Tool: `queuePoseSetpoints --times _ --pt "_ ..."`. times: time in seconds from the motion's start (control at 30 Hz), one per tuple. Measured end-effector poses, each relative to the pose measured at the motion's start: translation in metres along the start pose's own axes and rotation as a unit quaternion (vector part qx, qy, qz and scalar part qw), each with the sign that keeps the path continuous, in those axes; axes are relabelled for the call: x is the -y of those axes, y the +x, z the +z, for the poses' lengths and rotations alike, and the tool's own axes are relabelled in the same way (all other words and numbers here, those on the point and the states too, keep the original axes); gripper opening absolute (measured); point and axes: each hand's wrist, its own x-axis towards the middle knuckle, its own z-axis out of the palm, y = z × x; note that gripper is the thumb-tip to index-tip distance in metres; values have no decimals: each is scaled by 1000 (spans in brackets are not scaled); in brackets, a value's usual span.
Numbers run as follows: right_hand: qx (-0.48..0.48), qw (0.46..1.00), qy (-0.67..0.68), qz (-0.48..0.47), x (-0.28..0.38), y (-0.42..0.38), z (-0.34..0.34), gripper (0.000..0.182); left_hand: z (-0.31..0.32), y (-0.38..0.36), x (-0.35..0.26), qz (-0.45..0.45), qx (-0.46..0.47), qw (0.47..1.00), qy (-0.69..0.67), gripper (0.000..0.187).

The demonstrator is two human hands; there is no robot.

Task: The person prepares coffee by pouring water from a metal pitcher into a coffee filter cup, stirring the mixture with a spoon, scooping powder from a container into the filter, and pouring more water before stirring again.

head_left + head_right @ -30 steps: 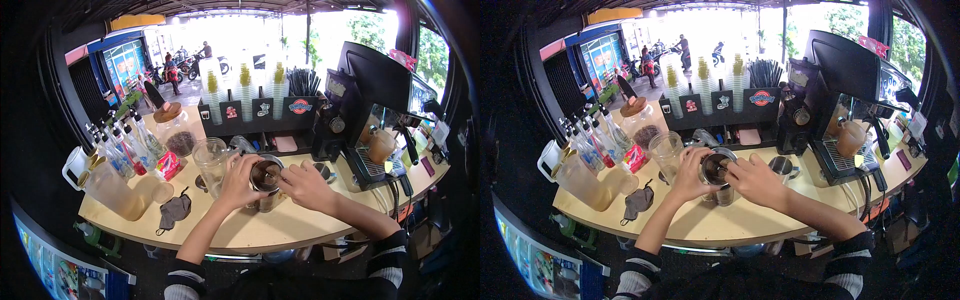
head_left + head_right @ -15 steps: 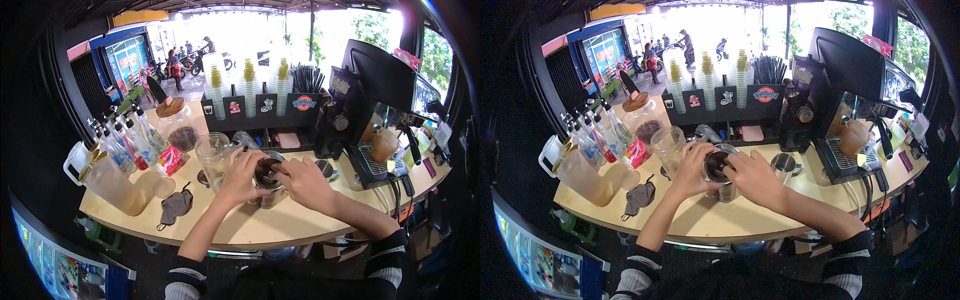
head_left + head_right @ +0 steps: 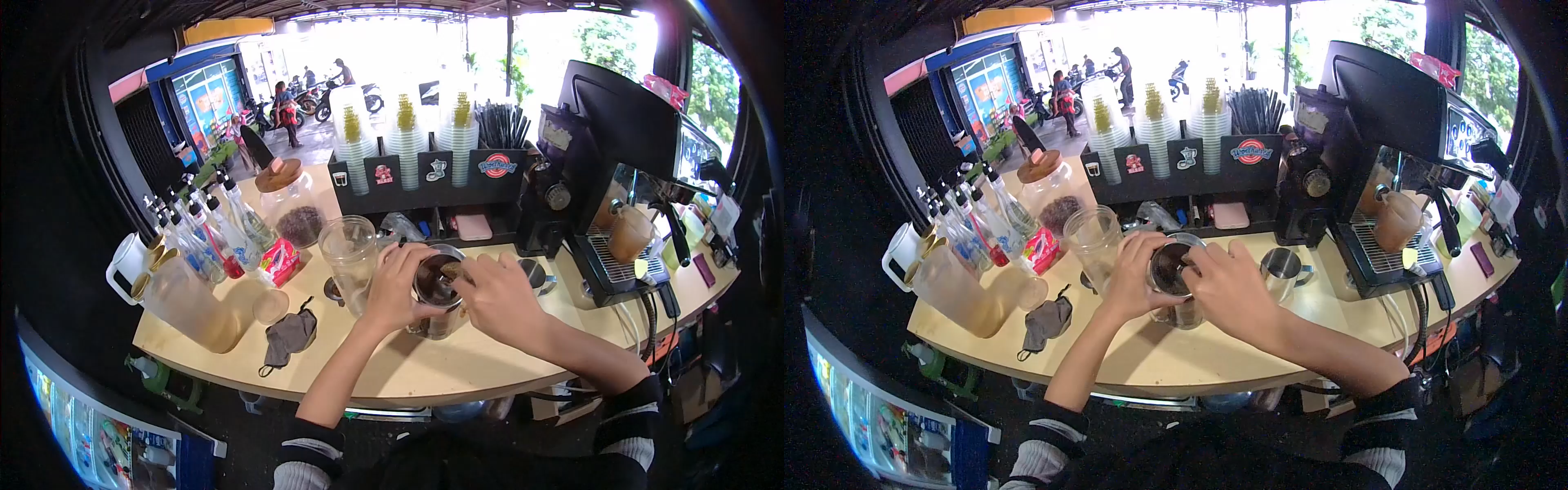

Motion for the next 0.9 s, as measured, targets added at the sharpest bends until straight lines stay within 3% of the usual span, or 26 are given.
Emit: queuePoseSetpoints --times 0.3,0.43,0.63,0.7,0.83,0.9 --pt "-66 998 -10 6 -6 2 9 17 4 -4 3 8 -3 1000 4 88" --pt "-25 999 4 -27 -6 3 6 13 2 -3 1 9 -6 1000 11 87" --pt "-39 999 -20 8 3 6 10 12 3 -3 2 10 -4 1000 10 87" --pt "6 999 15 29 7 4 8 12 1 -2 3 9 -4 1000 10 86" --pt "-30 998 -36 36 3 7 6 13 2 -4 1 4 -4 1000 6 85" --pt "-18 1000 21 8 2 6 11 13 3 -3 2 8 -2 1000 7 85"
